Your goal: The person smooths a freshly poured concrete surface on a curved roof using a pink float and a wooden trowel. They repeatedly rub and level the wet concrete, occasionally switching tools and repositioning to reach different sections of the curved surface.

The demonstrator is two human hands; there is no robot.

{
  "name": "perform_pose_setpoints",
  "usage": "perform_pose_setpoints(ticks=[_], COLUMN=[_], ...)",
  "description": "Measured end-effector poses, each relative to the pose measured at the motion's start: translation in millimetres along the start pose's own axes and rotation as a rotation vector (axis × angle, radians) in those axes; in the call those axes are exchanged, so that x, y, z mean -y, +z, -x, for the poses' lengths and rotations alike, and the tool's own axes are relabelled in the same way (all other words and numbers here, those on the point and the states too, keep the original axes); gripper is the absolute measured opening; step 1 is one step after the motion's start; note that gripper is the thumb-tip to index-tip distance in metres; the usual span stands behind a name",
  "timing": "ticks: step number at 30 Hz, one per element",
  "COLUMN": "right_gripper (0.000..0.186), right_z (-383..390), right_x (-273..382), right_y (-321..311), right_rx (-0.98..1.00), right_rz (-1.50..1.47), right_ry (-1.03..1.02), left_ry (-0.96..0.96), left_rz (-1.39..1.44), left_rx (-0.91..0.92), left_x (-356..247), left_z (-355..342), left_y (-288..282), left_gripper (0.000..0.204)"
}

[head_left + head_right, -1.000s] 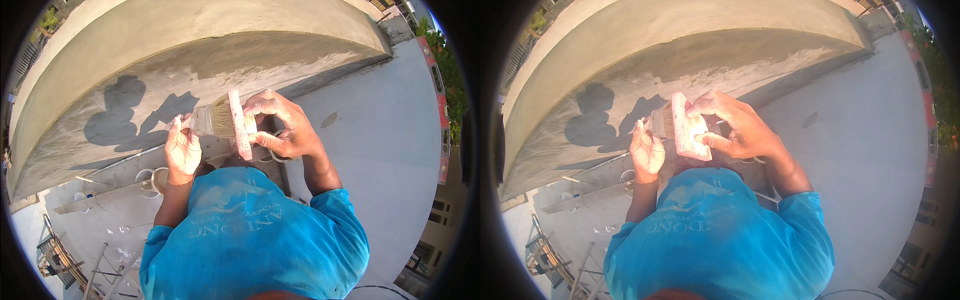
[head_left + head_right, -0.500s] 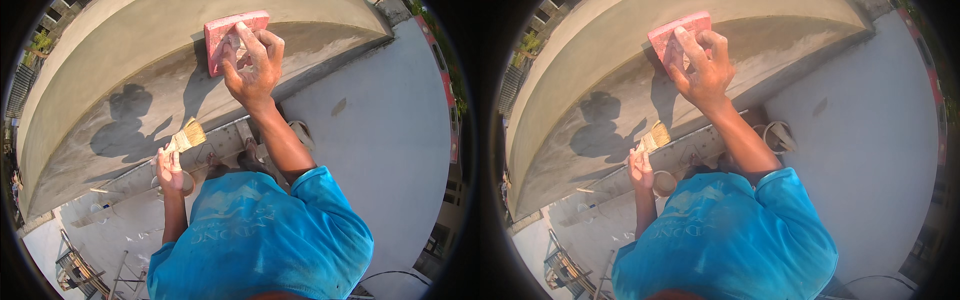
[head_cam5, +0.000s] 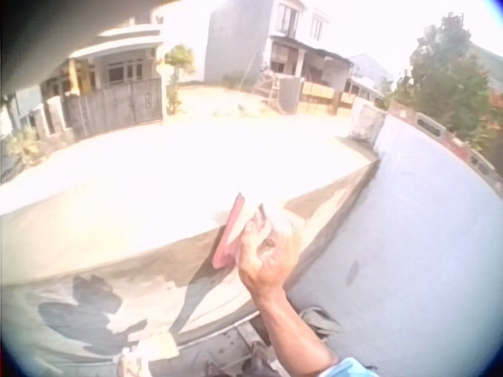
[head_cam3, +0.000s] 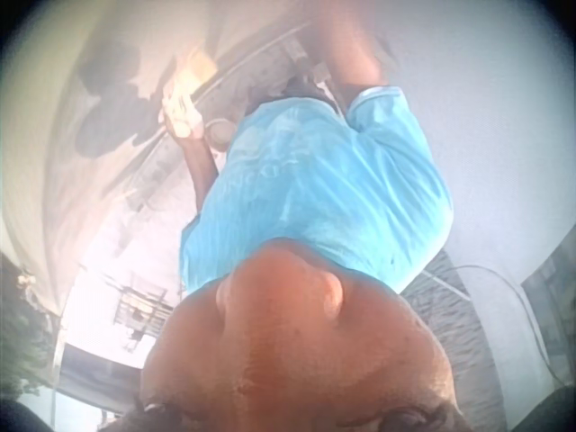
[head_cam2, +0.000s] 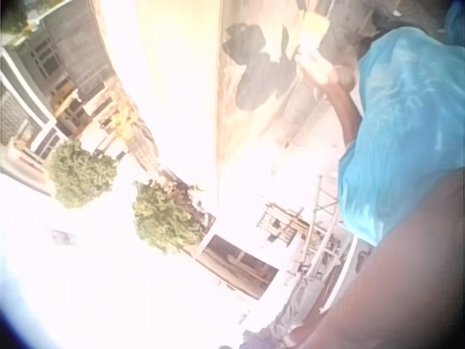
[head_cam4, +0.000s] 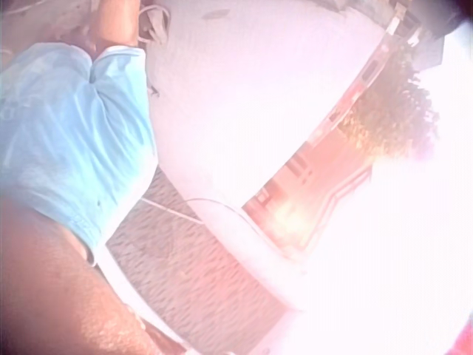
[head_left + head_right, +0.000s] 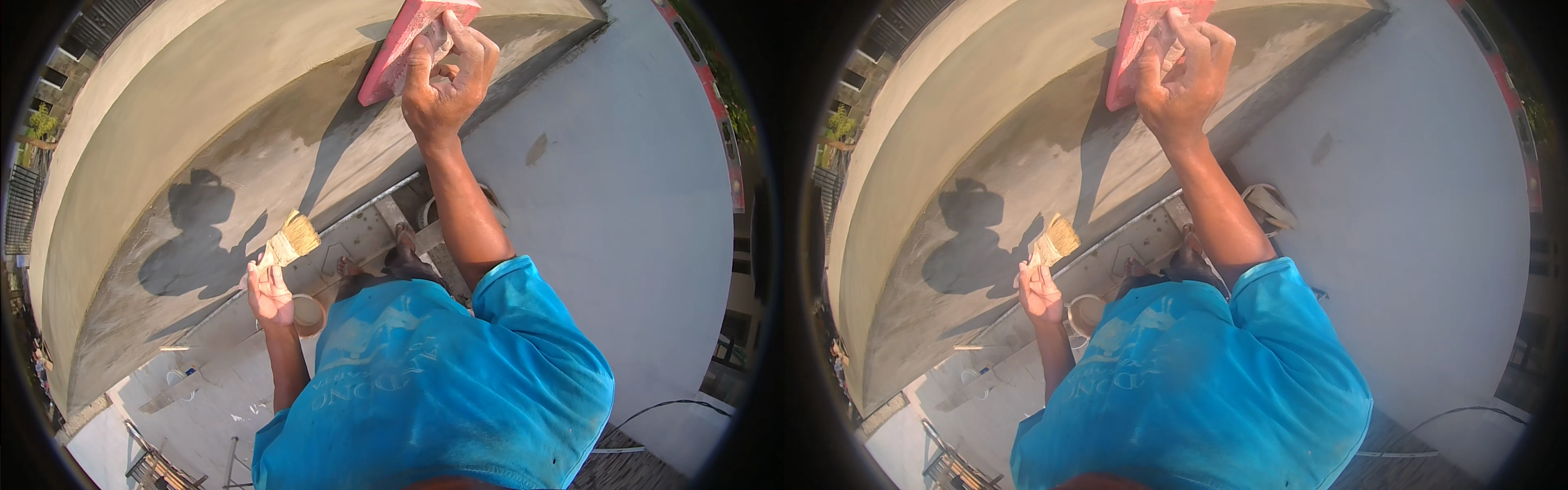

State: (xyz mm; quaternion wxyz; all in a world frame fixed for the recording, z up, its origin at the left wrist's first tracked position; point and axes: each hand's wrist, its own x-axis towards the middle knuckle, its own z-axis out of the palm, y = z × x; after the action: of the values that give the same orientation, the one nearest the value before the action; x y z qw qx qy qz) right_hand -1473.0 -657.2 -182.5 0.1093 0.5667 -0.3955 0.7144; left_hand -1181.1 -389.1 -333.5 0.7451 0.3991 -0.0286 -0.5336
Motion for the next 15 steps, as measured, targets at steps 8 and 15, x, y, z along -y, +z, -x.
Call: perform_pose_setpoints(ticks=[8,15], right_gripper=[0.045,0.034], right_z=[94,11], right_x=[34,31], right_y=[-19,21], right_rx=[0.288,-0.11], right_rz=[-0.129,-0.206], right_ry=[0.055,0.166], left_ry=[0.031,0.03], left_rz=[0.056,0.077], left_rx=[0.104,-0.01], left_x=[1,-1], left_z=[0,11], left_y=[-9,7], left_gripper=[0.021,0.024])
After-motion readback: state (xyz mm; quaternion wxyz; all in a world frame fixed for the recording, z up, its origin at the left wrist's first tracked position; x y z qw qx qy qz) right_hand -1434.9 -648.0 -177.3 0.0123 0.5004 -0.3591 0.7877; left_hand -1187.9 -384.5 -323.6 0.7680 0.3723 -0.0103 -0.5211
